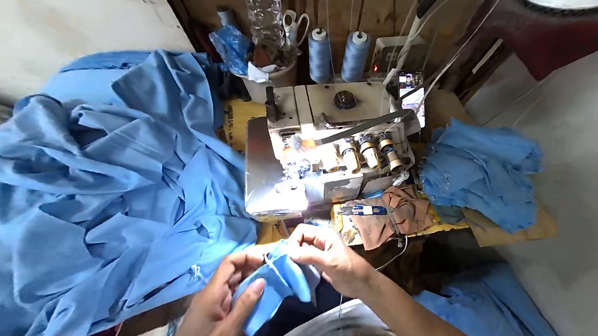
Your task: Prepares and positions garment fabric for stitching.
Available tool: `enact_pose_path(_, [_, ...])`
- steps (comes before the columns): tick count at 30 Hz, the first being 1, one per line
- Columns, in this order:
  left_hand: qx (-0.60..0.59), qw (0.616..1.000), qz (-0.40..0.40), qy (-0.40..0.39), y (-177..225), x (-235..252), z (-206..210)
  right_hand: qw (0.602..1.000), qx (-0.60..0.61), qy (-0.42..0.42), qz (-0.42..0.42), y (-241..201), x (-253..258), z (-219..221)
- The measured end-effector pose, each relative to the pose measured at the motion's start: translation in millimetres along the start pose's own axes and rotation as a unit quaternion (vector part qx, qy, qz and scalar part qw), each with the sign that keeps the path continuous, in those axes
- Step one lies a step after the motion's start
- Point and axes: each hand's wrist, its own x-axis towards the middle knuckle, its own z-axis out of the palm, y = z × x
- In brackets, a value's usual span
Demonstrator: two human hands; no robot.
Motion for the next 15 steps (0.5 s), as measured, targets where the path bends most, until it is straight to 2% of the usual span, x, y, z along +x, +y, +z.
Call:
enact_pose_path(2, [0.082, 0.997, -0.008, 0.004, -6.9, 3.0, -3.3, 0.999, -0.050, 0.013, -0.002, -7.0, 2.2, -2.9])
enact_pose_path(5, [0.174, 0.983, -0.035, 0.036, -11.3, -3.2, -7.0, 0.990, -0.105, 0.025, 0.089, -7.3, 0.7, -2.2])
enact_pose_path(7, [0.190, 0.979, -0.039, 0.061, -17.7, -2.7, -5.6, 0.985, -0.128, 0.026, 0.113, -4.7, -0.7, -0.4])
enact_pose_path(11, [0.199, 0.975, -0.032, 0.092, -24.3, -5.9, -3.7, 0.976, -0.203, 0.006, 0.081, 1.2, -1.1, 6.8])
enact_pose_path(15, [0.260, 0.959, 0.003, 0.112, -25.8, -7.3, -1.6, 0.927, -0.371, -0.004, 0.054, 14.4, 2.9, 18.2])
